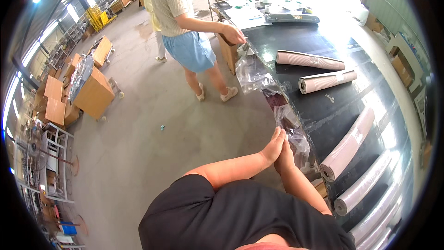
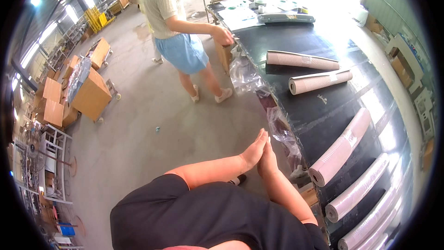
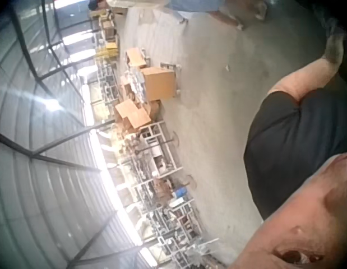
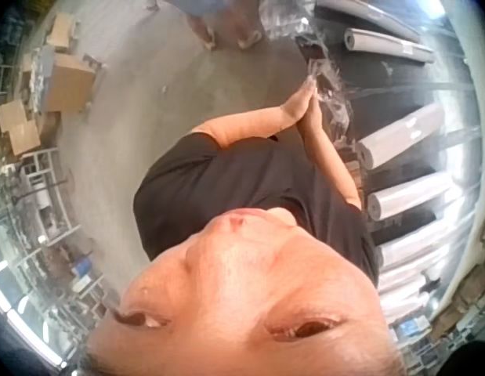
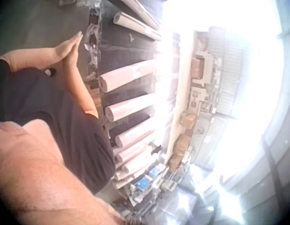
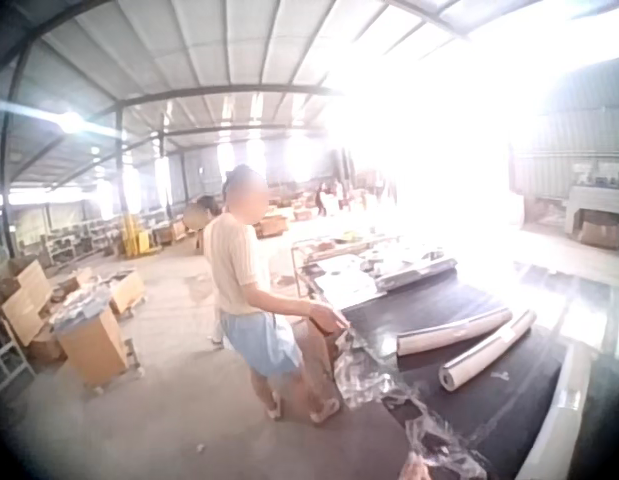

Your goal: The person packs rolls of material into a cardboard box and then organizes other rolls on a work table, checking a document and removing a plastic bag from one of the rolls.

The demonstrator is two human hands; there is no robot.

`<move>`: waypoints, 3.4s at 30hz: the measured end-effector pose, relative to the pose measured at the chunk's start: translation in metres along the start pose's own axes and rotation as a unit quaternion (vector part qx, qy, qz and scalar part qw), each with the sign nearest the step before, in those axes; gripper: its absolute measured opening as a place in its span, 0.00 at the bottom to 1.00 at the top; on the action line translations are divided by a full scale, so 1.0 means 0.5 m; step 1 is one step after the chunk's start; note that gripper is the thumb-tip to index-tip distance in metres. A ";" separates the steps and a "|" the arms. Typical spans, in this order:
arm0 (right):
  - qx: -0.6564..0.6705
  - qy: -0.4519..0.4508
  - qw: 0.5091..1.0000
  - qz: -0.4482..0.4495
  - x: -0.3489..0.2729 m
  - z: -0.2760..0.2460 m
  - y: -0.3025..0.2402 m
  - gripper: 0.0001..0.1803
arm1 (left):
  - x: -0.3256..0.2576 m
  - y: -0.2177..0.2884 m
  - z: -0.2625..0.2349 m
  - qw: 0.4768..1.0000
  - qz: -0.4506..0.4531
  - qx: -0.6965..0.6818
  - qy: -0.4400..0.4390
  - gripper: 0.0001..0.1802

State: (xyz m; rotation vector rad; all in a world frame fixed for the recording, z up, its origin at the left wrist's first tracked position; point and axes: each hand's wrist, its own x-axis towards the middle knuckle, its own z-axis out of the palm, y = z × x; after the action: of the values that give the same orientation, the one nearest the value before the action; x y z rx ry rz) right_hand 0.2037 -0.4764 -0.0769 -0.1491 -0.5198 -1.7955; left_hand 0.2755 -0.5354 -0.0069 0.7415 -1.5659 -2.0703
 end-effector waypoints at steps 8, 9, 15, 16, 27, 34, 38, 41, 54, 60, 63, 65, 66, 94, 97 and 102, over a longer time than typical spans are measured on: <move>-0.784 0.159 0.566 -0.199 0.038 0.222 0.001 0.34 | 0.037 0.081 -0.133 0.945 -0.001 -0.244 0.219 0.42; -0.782 0.155 0.559 -0.229 0.043 0.228 0.006 0.34 | 0.021 0.101 -0.119 0.939 0.005 -0.277 0.205 0.42; -0.492 0.054 0.869 0.018 0.004 0.079 0.000 0.37 | 0.014 -0.051 0.029 0.994 0.038 -0.100 -0.032 0.39; -0.477 0.078 0.875 0.039 0.004 0.079 -0.001 0.36 | 0.024 -0.078 0.000 0.995 0.021 -0.091 -0.039 0.38; -0.806 0.040 0.544 -0.231 0.080 0.338 -0.042 0.42 | 0.005 0.179 -0.240 0.888 0.137 -0.438 0.033 0.46; -0.850 -0.043 0.417 -0.319 0.137 0.403 0.011 0.43 | -0.040 0.203 -0.247 0.855 0.079 -0.510 -0.045 0.48; -0.852 -0.218 0.232 -0.415 0.158 0.386 0.076 0.43 | -0.010 0.172 -0.206 0.854 0.048 -0.512 0.077 0.45; -0.911 -0.245 0.320 -0.092 0.111 0.169 0.095 0.45 | -0.010 0.084 -0.091 0.934 0.033 -0.354 0.028 0.29; -0.399 0.416 0.815 0.051 0.063 0.125 0.118 0.31 | -0.043 -0.037 -0.074 0.938 0.242 0.245 -0.034 0.32; -0.658 0.234 0.709 -0.103 0.042 0.264 0.021 0.39 | -0.005 0.097 -0.138 0.977 0.181 -0.030 0.111 0.34; -0.854 0.052 0.444 -0.265 0.049 0.354 0.000 0.39 | 0.032 0.143 -0.178 0.947 0.090 -0.232 0.203 0.37; -0.895 -0.053 0.289 -0.335 0.053 0.343 0.005 0.41 | 0.042 0.105 -0.148 0.931 0.028 -0.333 0.145 0.35; -0.928 -0.044 0.260 -0.264 0.047 0.288 0.018 0.43 | 0.038 0.041 -0.116 0.929 0.002 -0.364 0.062 0.33; -0.948 0.114 0.296 0.018 0.236 -0.018 0.000 0.41 | 0.283 0.058 -0.345 0.963 -0.158 -0.212 -0.044 0.31; -0.951 0.194 0.235 0.047 0.277 -0.019 -0.020 0.37 | 0.370 0.099 -0.452 0.976 -0.133 -0.173 0.026 0.24; -0.928 0.326 0.176 -0.039 0.296 0.041 -0.060 0.24 | 0.497 0.102 -0.548 0.992 -0.093 -0.072 0.053 0.22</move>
State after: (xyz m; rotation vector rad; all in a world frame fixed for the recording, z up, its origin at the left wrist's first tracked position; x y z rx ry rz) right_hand 0.1290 -0.5927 -0.0130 -0.8940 2.5833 -1.1520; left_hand 0.2657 -0.9055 -0.0547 0.9593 -1.3187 -2.2083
